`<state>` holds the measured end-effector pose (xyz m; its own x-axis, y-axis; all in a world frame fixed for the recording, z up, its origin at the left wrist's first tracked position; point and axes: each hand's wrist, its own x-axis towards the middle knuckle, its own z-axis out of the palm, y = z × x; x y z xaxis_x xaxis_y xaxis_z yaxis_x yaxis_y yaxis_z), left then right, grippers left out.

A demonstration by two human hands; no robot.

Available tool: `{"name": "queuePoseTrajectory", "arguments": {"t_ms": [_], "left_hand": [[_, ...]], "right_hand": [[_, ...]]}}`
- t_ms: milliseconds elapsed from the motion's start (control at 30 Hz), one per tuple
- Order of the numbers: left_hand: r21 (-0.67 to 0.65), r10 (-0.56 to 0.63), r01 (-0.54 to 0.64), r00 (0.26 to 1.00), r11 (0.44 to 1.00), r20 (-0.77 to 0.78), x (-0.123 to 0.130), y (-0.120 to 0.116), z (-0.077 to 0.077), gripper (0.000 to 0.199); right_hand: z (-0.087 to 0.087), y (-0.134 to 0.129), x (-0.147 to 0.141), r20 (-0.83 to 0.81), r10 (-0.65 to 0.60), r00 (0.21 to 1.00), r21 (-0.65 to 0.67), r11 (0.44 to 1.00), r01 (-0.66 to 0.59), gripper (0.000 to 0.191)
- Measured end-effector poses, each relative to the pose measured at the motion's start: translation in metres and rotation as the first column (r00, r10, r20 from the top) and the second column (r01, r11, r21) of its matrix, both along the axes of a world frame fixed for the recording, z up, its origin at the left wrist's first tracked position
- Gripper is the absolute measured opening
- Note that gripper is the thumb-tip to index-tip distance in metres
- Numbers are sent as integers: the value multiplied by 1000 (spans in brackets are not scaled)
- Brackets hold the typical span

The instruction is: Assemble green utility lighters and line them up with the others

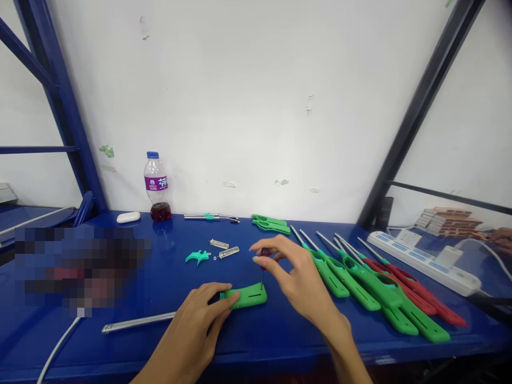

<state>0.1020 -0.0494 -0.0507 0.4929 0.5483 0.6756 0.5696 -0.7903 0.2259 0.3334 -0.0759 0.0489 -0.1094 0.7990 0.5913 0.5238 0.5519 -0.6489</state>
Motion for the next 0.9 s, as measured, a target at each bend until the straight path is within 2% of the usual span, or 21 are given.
{"name": "queuePoseTrajectory", "arguments": {"t_ms": [67,100,200,267,367,433,500,600,633,800,900], "left_hand": [[-1,5,-5,1000,1000,0,0,0,0,35],[-1,5,-5,1000,1000,0,0,0,0,35],[5,4,-4,1000,1000,-2,1,-1,3,35],[16,6,-6,1000,1000,-6,1,-2,5,34],[24,10,-9,1000,1000,-19,1,-2,7,34],[22,9,-9,1000,1000,-19,1,-2,6,35],[23,6,-6,1000,1000,-14,1,-2,4,35],[13,5,-4,1000,1000,-11,1,-2,2,36],[8,4,-4,1000,1000,-11,1,-2,1,36],[14,7,-7,1000,1000,-6,2,-2,3,36],[5,11,-11,1000,1000,-19,2,-3,5,36]], "right_hand": [[2,-1,2,36,-68,997,34,997,67,12],[3,-2,3,49,-64,997,30,998,62,14],[7,-8,7,47,37,998,-24,999,-36,26],[8,-9,8,0,56,998,-47,997,-56,26],[7,-5,6,-49,-10,999,-21,1000,9,12],[7,-3,5,-11,-77,997,29,997,77,8],[8,-4,6,56,-73,996,42,997,71,17],[9,-9,9,102,28,994,-4,1000,-27,33],[9,-9,9,107,22,994,-4,1000,-22,33],[5,-7,9,174,-157,972,56,987,150,23],[5,-8,10,175,-64,983,20,998,62,34]]}}
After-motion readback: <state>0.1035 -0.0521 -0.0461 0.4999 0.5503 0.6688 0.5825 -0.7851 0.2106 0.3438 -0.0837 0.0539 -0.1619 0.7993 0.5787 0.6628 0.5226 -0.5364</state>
